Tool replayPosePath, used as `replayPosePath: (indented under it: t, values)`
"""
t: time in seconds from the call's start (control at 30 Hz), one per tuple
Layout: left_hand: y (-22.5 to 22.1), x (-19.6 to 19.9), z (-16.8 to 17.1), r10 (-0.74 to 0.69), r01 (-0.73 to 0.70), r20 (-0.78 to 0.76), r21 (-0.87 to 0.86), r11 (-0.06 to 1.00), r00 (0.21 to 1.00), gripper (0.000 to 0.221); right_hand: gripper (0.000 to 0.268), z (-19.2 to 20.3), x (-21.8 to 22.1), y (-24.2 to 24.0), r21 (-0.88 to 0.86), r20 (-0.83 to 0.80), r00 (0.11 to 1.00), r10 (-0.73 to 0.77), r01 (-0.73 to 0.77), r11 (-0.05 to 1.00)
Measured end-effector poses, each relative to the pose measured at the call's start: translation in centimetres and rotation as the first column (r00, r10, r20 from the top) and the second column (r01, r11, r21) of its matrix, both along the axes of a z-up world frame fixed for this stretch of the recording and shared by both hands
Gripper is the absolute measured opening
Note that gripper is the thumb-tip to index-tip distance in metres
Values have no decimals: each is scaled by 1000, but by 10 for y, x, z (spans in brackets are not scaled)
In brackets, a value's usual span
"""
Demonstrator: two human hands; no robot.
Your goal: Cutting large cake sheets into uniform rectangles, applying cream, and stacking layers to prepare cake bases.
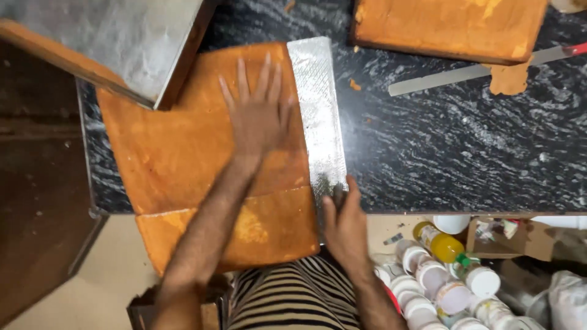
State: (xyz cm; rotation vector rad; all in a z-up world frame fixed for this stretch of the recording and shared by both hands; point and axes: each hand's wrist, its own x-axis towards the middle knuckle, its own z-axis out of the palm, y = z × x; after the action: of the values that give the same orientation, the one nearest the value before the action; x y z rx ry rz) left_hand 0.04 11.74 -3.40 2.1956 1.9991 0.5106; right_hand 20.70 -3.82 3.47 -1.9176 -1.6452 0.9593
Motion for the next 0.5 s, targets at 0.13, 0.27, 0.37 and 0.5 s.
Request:
replayPosePath:
  t: [0.13, 0.27, 0.37, 0.5]
  values:
    - [31, -2, -13, 41, -40, 53, -27, 999, 998, 52, 40, -10, -29, 15, -105, 116, 992, 45, -33, 994]
    - [37, -2, -11, 58, -60, 45, 39, 997, 997, 47, 29, -6, -43, 27, -143, 165, 984, 71, -47, 989]
    - [34, 0, -10, 42, -43, 53, 27, 999, 998, 45, 28, -4, -44, 19, -120, 164, 984, 71, -52, 991]
    - [35, -1, -16, 32, -36, 47, 83, 996, 998, 43, 28, -13, -40, 16, -97, 188, 977, 97, -80, 992]
